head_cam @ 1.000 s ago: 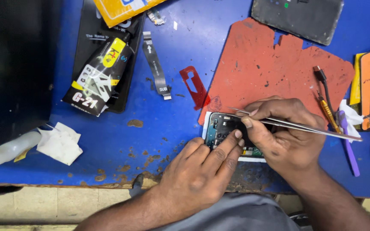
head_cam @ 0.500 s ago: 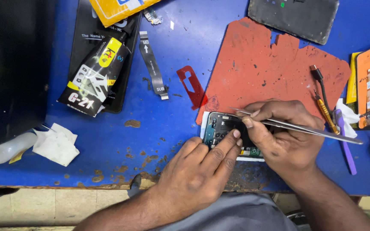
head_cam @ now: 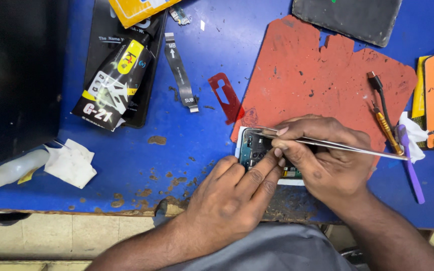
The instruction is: The person repairs a disassembled smartphone on a workbench. They wipe the internal components with a tissue, pry and unscrew parts with a screwdriver, reassemble the phone and power it on to check the boot screen, then use tweezers to work on the exposed internals.
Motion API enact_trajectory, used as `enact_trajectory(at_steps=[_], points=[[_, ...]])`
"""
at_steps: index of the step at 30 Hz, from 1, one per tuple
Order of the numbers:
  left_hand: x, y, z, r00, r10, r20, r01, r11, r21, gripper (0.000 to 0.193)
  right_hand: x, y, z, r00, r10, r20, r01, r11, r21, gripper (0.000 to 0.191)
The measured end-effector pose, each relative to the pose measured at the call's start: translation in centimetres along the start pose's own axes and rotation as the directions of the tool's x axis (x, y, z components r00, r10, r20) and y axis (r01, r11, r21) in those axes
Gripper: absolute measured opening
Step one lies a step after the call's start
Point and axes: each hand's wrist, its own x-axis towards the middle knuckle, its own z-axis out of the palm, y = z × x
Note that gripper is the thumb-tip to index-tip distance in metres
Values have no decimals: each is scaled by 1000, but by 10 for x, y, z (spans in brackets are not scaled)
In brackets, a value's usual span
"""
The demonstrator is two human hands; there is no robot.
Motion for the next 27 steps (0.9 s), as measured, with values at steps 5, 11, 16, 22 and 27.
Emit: enact_trajectory(at_steps=[5,11,16,22,27], points=[[-1,0,-1,1000,-4,-18,4,1000,4,38,-1,-1,2,999,-32,-24,30,998,-60,17],[-1,-1,0,1000,1,-16,-1,1000,15,37,-3,-1,-2,998,-51,-47,46,995,-91,18],[0,-1,0,1000,2,0,-2,1000,1,39,0,-3,0,997,-78,5,78,975,-207,17],[-2,-1,0,1000,3,3,-3,1000,-1,39,9,-9,4,991,-127,28,130,970,-206,19],[-3,0,1,1000,-8,13,9,999,-31,38,12,-11,9,988,-141,65,150,975,-165,16]])
